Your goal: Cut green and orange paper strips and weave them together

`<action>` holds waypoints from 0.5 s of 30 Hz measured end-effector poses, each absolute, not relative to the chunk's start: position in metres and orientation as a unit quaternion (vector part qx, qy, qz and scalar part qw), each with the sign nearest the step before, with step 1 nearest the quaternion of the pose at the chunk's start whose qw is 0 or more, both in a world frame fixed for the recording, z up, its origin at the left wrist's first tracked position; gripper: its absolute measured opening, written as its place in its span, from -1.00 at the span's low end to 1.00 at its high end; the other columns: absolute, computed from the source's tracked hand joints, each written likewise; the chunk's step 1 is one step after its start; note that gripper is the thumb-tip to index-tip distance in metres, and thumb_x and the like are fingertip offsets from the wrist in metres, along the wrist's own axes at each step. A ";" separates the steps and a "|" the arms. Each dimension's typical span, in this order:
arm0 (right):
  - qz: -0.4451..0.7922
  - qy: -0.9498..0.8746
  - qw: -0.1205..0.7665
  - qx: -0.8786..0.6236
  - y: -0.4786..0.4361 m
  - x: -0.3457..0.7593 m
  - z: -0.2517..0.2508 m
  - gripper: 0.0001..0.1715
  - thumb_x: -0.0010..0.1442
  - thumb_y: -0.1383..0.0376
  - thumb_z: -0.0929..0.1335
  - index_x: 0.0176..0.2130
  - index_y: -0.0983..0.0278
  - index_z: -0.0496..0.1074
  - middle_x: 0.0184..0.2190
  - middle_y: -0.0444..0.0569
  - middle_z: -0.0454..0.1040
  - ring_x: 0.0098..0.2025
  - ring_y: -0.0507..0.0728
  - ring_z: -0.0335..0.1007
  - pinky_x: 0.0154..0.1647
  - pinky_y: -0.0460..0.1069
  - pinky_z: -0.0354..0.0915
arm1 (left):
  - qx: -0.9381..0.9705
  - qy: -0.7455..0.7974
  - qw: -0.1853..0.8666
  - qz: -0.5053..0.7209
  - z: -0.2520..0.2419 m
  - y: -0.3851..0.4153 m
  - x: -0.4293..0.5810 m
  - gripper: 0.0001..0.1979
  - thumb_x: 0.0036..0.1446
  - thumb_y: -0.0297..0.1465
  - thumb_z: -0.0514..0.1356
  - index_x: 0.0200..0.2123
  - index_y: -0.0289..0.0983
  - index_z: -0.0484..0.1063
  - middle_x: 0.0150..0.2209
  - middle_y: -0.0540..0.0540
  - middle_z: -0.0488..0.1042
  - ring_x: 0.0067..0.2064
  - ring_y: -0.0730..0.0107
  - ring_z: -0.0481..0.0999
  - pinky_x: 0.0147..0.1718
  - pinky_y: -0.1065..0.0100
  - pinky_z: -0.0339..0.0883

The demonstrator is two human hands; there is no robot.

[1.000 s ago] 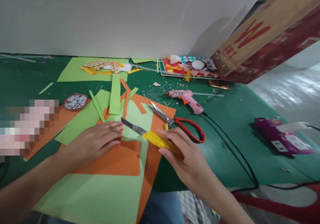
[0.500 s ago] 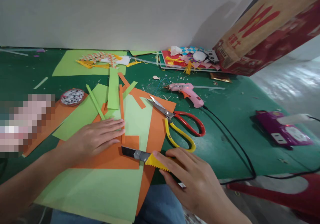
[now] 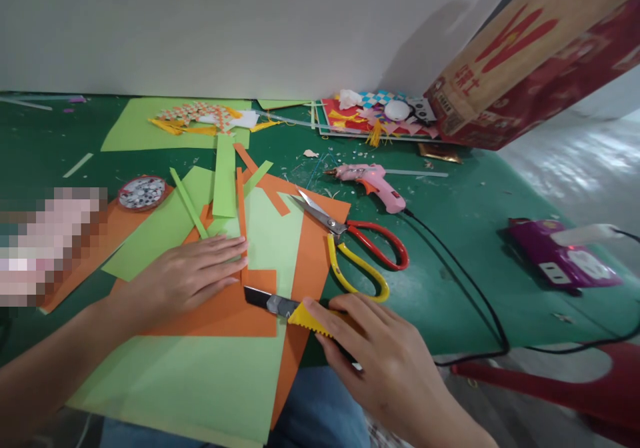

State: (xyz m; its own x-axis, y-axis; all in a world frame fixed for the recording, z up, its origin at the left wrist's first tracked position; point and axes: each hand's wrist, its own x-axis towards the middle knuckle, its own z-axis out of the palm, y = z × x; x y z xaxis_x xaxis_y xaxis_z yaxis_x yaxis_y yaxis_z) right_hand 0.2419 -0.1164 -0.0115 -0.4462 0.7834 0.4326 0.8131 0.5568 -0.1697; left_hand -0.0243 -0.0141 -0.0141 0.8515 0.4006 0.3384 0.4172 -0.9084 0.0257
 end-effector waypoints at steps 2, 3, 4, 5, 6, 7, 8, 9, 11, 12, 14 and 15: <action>-0.029 -0.849 0.235 -0.473 -0.117 0.241 -0.011 -0.72 0.19 0.43 0.25 -0.14 0.24 0.45 -0.38 -0.02 0.49 -0.40 0.06 0.46 -0.43 -0.06 0.40 | -0.962 -0.212 0.023 -0.169 -0.014 -0.014 -0.024 -0.66 0.35 -0.42 -0.07 -0.08 -0.37 0.49 0.02 -0.15 0.50 0.08 0.27 0.46 0.09 0.20 0.37; -0.028 -0.848 0.234 -0.474 -0.117 0.241 -0.011 -0.72 0.19 0.43 0.24 -0.14 0.24 0.45 -0.38 -0.02 0.49 -0.40 0.06 0.46 -0.43 -0.06 0.41 | -0.962 -0.212 0.023 -0.169 -0.014 -0.014 -0.024 -0.66 0.35 -0.42 -0.07 -0.07 -0.36 0.49 0.02 -0.15 0.49 0.08 0.28 0.46 0.10 0.20 0.37; -0.029 -0.848 0.232 -0.475 -0.117 0.241 -0.011 -0.72 0.19 0.43 0.24 -0.14 0.24 0.45 -0.39 -0.02 0.49 -0.40 0.06 0.47 -0.43 -0.06 0.41 | -0.962 -0.212 0.023 -0.169 -0.014 -0.014 -0.024 -0.66 0.35 -0.42 -0.07 -0.07 -0.35 0.49 0.02 -0.15 0.50 0.08 0.29 0.46 0.10 0.21 0.36; -0.030 -0.849 0.230 -0.475 -0.117 0.241 -0.010 -0.72 0.20 0.42 0.24 -0.14 0.24 0.45 -0.39 -0.02 0.49 -0.40 0.07 0.47 -0.44 -0.06 0.41 | -0.962 -0.212 0.024 -0.170 -0.014 -0.014 -0.024 -0.66 0.35 -0.42 -0.06 -0.07 -0.35 0.49 0.02 -0.14 0.50 0.08 0.30 0.45 0.11 0.21 0.36; -0.030 -0.849 0.229 -0.475 -0.117 0.241 -0.010 -0.72 0.20 0.41 0.23 -0.13 0.23 0.44 -0.39 -0.01 0.49 -0.41 0.07 0.47 -0.45 -0.06 0.41 | -0.962 -0.213 0.024 -0.170 -0.015 -0.014 -0.024 -0.66 0.35 -0.41 -0.06 -0.07 -0.34 0.49 0.01 -0.14 0.50 0.09 0.31 0.45 0.11 0.22 0.35; -0.029 -0.849 0.228 -0.475 -0.116 0.240 -0.010 -0.71 0.20 0.41 0.24 -0.13 0.22 0.44 -0.39 -0.01 0.49 -0.41 0.08 0.48 -0.46 -0.05 0.41 | -0.961 -0.214 0.024 -0.170 -0.015 -0.014 -0.024 -0.66 0.35 -0.41 -0.06 -0.06 -0.33 0.48 0.02 -0.13 0.50 0.09 0.32 0.45 0.12 0.22 0.35; -0.027 -0.849 0.228 -0.476 -0.116 0.240 -0.009 -0.70 0.19 0.41 0.24 -0.12 0.21 0.44 -0.39 -0.02 0.50 -0.41 0.09 0.48 -0.46 -0.05 0.41 | -0.961 -0.216 0.023 -0.171 -0.015 -0.014 -0.024 -0.67 0.35 -0.41 -0.06 -0.06 -0.32 0.48 0.02 -0.13 0.50 0.09 0.32 0.45 0.12 0.22 0.35; -0.024 -0.848 0.228 -0.477 -0.116 0.240 -0.009 -0.69 0.19 0.41 0.24 -0.11 0.20 0.44 -0.39 -0.02 0.50 -0.41 0.09 0.48 -0.46 -0.04 0.41 | -0.961 -0.216 0.022 -0.172 -0.015 -0.014 -0.024 -0.67 0.35 -0.42 -0.06 -0.06 -0.32 0.48 0.02 -0.13 0.50 0.09 0.31 0.45 0.12 0.21 0.35; -0.020 -0.848 0.230 -0.477 -0.117 0.239 -0.007 -0.69 0.19 0.42 0.23 -0.11 0.19 0.44 -0.39 -0.02 0.50 -0.41 0.09 0.48 -0.46 -0.05 0.41 | -0.961 -0.213 0.020 -0.173 -0.015 -0.014 -0.024 -0.67 0.34 -0.42 -0.05 -0.07 -0.34 0.49 0.02 -0.14 0.50 0.09 0.29 0.45 0.11 0.20 0.35; -0.021 -0.848 0.230 -0.476 -0.117 0.239 -0.007 -0.70 0.20 0.42 0.23 -0.12 0.20 0.44 -0.39 -0.02 0.50 -0.41 0.09 0.48 -0.46 -0.05 0.41 | -0.962 -0.210 0.021 -0.175 -0.015 -0.014 -0.024 -0.67 0.34 -0.42 -0.05 -0.07 -0.35 0.49 0.01 -0.15 0.50 0.08 0.28 0.46 0.11 0.19 0.36; -0.028 -0.849 0.231 -0.474 -0.117 0.239 -0.007 -0.72 0.21 0.41 0.22 -0.14 0.22 0.44 -0.40 -0.02 0.49 -0.41 0.08 0.48 -0.47 -0.06 0.41 | -0.962 -0.207 0.023 -0.179 -0.015 -0.014 -0.024 -0.68 0.34 -0.42 -0.04 -0.08 -0.37 0.49 0.00 -0.16 0.51 0.07 0.27 0.47 0.10 0.20 0.36; -0.032 -0.849 0.233 -0.473 -0.117 0.239 -0.007 -0.72 0.21 0.41 0.22 -0.14 0.23 0.44 -0.40 -0.02 0.49 -0.41 0.08 0.47 -0.47 -0.06 0.40 | -0.961 -0.206 0.025 -0.180 -0.015 -0.014 -0.024 -0.68 0.33 -0.43 -0.04 -0.08 -0.38 0.49 0.00 -0.16 0.51 0.07 0.26 0.47 0.10 0.20 0.37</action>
